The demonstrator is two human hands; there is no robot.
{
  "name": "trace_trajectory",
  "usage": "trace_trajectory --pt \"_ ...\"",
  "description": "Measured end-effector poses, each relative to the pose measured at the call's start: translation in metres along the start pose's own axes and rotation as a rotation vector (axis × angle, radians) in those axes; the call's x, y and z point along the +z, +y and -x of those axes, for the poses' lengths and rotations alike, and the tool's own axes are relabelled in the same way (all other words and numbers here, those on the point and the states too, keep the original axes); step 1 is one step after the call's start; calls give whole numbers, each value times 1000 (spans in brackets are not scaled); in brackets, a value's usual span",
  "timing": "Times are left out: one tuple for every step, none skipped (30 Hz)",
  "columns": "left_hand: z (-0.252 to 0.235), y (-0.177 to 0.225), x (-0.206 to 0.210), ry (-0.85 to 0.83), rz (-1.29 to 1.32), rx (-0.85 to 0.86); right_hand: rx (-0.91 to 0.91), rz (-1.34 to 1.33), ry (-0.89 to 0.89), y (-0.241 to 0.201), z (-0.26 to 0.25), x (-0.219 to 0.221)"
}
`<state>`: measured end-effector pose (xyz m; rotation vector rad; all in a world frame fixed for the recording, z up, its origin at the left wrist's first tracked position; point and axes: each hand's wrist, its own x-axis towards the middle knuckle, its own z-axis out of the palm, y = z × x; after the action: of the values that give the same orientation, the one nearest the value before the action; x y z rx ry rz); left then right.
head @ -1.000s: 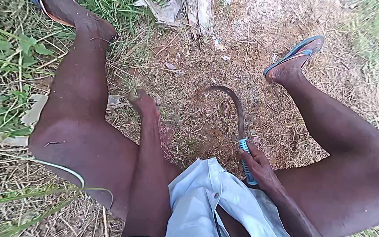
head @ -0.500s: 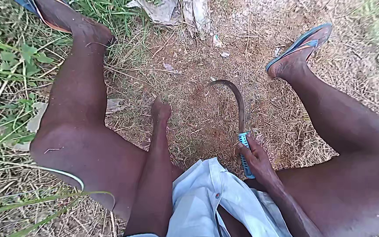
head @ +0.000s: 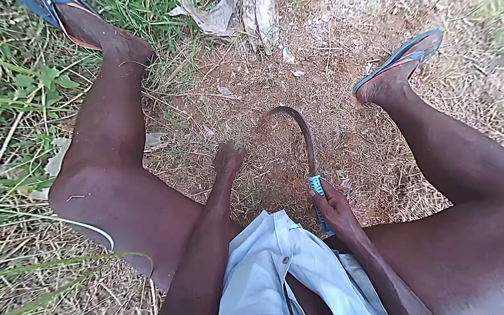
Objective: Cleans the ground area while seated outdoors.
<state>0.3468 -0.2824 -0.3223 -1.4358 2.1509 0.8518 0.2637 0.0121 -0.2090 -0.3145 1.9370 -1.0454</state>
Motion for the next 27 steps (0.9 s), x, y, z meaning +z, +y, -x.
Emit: trace_trajectory --pt "0 0 0 -7 -17 5 1 4 -2 1 0 0" --pt "1 0 -1 -12 -24 15 0 12 0 1 -1 1" --pt "3 1 -1 -18 -34 20 2 22 3 1 -1 1" --pt "6 2 0 -31 -41 20 8 31 4 1 0 1" --pt "9 4 0 -42 -57 21 10 37 5 1 0 1" --pt "12 6 -1 -60 -69 17 10 45 3 0 -1 2" --pt "14 7 -1 -72 -79 13 11 57 -1 0 -1 2" --pt "15 8 0 -76 -88 14 15 70 -6 0 -1 2" --pt "17 9 2 -72 -100 19 14 76 -9 0 -2 2" --pt "18 8 6 -60 -116 29 14 79 -11 1 -2 3" --pt "18 7 10 -40 -117 38 13 79 -11 1 -2 3" --pt "18 5 16 -18 -111 44 13 81 -11 1 -2 4" --pt "19 5 21 6 -106 45 18 85 -11 2 -2 4" --pt "20 5 24 32 -109 51 24 92 -13 1 -3 4" --pt "21 5 26 52 -115 57 29 100 -14 1 -3 5" --pt "22 6 27 61 -118 63 29 106 -15 1 -4 5" --pt "22 6 26 53 -119 68 26 110 -14 1 -4 5" --pt "21 7 24 25 -135 64 20 113 -13 2 -4 4" --pt "19 7 22 -8 -157 60 12 114 -9 3 -5 5" --pt "18 5 20 -36 -164 64 6 115 -8 3 -6 5" --pt "18 2 19 -52 -152 75 6 112 -12 3 -6 6" --pt "18 0 17 -62 -130 85 5 111 -15 3 -6 6" --pt "19 -1 14 -71 -103 93 3 112 -16 3 -6 6" --pt "20 -1 11 -90 -97 92 2 114 -17 3 -6 6" --pt "20 -1 7 -101 -85 89 1 119 -20 3 -5 6" --pt "20 -2 4 -106 -70 81 -1 123 -27 4 -4 6" --pt "19 -3 -1 -107 -55 66 -3 124 -36 4 -3 6"
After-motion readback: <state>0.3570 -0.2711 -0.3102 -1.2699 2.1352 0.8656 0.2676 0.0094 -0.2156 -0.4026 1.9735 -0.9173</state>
